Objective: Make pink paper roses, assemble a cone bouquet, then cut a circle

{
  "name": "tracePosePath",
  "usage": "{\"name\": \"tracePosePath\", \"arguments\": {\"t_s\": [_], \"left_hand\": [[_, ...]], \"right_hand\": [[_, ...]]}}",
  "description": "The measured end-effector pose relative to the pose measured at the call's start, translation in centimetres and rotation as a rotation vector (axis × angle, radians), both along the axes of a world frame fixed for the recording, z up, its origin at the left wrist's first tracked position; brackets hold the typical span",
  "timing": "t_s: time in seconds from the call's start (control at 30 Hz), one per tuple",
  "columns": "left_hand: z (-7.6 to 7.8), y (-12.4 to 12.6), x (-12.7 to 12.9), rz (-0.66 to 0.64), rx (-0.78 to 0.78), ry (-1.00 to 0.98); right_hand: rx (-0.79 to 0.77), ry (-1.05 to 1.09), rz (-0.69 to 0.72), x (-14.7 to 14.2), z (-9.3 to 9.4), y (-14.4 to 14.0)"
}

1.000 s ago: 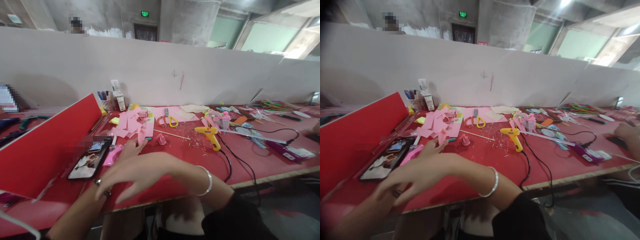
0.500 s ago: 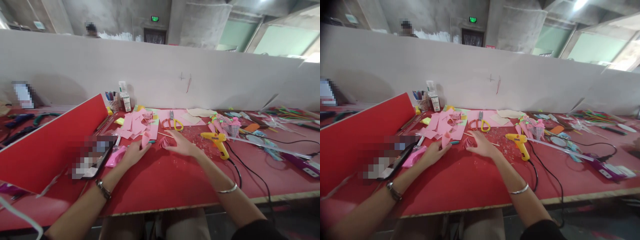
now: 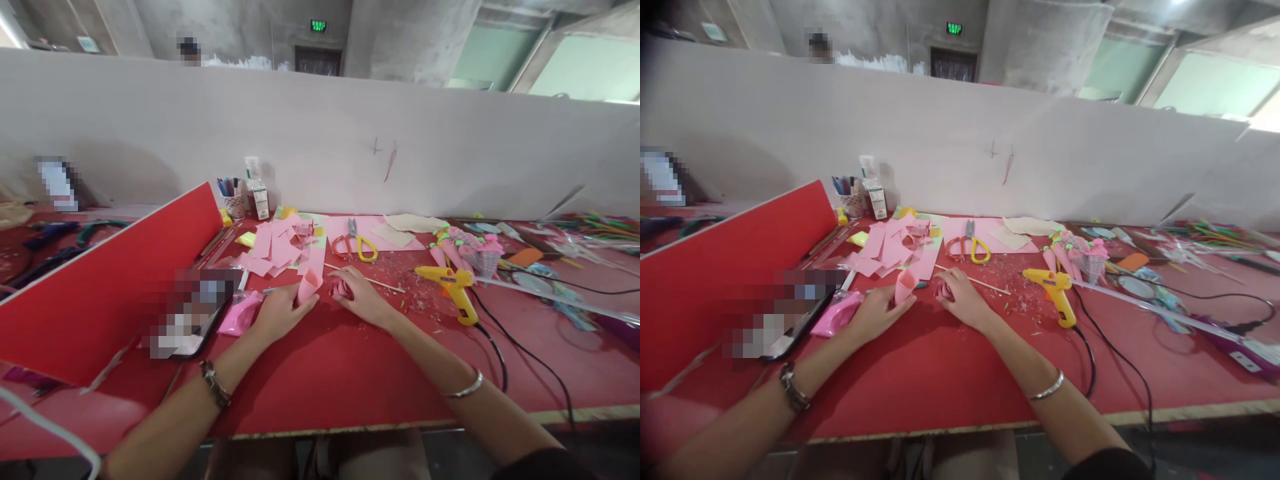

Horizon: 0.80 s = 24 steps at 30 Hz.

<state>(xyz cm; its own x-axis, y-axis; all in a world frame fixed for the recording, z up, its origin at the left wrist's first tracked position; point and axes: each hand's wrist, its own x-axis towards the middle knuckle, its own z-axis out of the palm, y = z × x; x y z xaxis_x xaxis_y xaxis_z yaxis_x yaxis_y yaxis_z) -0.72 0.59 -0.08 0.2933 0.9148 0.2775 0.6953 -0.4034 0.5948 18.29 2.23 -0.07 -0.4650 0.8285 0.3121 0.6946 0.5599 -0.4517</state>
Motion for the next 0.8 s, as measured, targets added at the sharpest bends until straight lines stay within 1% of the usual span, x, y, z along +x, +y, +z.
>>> {"name": "tracePosePath", "arguments": {"t_s": [0.1, 0.23, 0.3, 0.4, 0.47, 0.57, 0.7, 0.8], "left_hand": [[0.1, 0.0, 0.0, -0.001, 0.012, 0.009], [0.3, -0.1, -0.1, -0.005, 0.017, 0.000], [0.3, 0.0, -0.1, 0.007, 0.013, -0.008], [0.3, 0.0, -0.2, 0.038, 0.020, 0.000], [0.4, 0.0, -0.2, 0.042, 0.013, 0.012], [0.4, 0.0, -0.2, 0.034, -0.012, 0.031], [0.4, 0.0, -0.2, 0.035, -0.012, 0.032], [0.4, 0.1, -0.3, 0.032, -0.002, 0.022]], "right_hand": [[0.007, 0.025, -0.038, 0.4, 0.0, -0.1], [-0.043, 0.006, -0.081, 0.9, 0.2, -0.4], [-0.059, 0.000, -0.078, 1.0, 0.3, -0.6], [-0.032, 0.014, -0.072, 1.1, 0.3, -0.6], [-0.015, 0.029, -0.081, 1.1, 0.3, -0.7], [-0.042, 0.048, -0.071, 1.0, 0.5, -0.7], [-0.086, 0.120, -0.026, 0.8, 0.8, -0.9], [-0.087, 0.192, -0.035, 0.6, 0.7, -0.9]]}}
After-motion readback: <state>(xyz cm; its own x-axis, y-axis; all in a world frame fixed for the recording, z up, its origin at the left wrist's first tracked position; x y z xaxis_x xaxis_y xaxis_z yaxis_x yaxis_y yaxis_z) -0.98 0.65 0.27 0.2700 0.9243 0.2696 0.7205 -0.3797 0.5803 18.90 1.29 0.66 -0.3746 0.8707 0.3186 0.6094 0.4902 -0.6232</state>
